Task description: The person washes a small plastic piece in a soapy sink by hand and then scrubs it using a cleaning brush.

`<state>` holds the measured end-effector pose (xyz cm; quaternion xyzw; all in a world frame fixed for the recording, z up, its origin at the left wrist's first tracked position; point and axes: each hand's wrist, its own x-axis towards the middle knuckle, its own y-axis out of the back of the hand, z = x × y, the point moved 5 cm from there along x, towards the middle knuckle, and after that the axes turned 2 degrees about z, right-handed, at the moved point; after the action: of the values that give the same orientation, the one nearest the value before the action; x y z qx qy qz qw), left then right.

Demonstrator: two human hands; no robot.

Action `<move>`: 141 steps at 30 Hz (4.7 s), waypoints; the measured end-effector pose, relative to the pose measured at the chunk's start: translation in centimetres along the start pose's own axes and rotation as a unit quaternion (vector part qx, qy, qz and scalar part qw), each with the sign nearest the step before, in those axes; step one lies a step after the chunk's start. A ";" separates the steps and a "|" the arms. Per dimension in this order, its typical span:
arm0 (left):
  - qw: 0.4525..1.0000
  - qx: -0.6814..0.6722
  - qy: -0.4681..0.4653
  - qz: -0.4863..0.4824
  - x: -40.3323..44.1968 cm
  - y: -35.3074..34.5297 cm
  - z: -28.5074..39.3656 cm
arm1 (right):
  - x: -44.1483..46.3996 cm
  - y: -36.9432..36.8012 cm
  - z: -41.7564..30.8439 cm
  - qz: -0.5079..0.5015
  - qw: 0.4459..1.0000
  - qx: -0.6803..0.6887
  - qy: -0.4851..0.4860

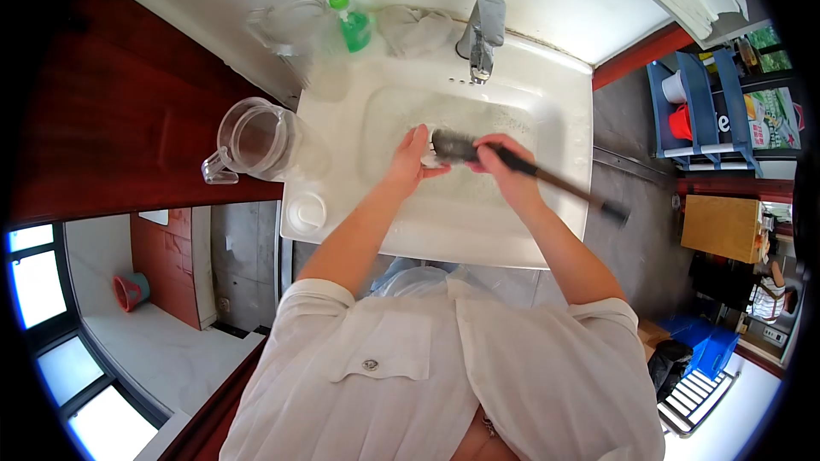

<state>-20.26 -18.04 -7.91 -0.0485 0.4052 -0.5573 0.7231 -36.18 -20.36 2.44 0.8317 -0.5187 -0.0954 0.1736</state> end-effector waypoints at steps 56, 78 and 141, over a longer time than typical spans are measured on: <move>0.957 0.275 -0.087 -0.028 -1.5 -2.2 1.9 | -1.1 1.2 2.9 0.119 0.888 0.419 -0.150; 0.984 -0.008 -0.021 -0.178 -3.2 -2.0 3.2 | -2.8 8.3 3.7 0.243 0.861 0.429 -0.126; 0.992 -0.026 -0.054 -0.113 0.0 -3.5 5.2 | 1.7 8.1 -2.9 0.212 0.934 0.286 -0.014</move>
<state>-19.60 -21.29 -2.61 -0.1426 0.3716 -0.6216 0.6747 -41.14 -24.60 8.32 0.7153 -0.6908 0.0843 -0.0632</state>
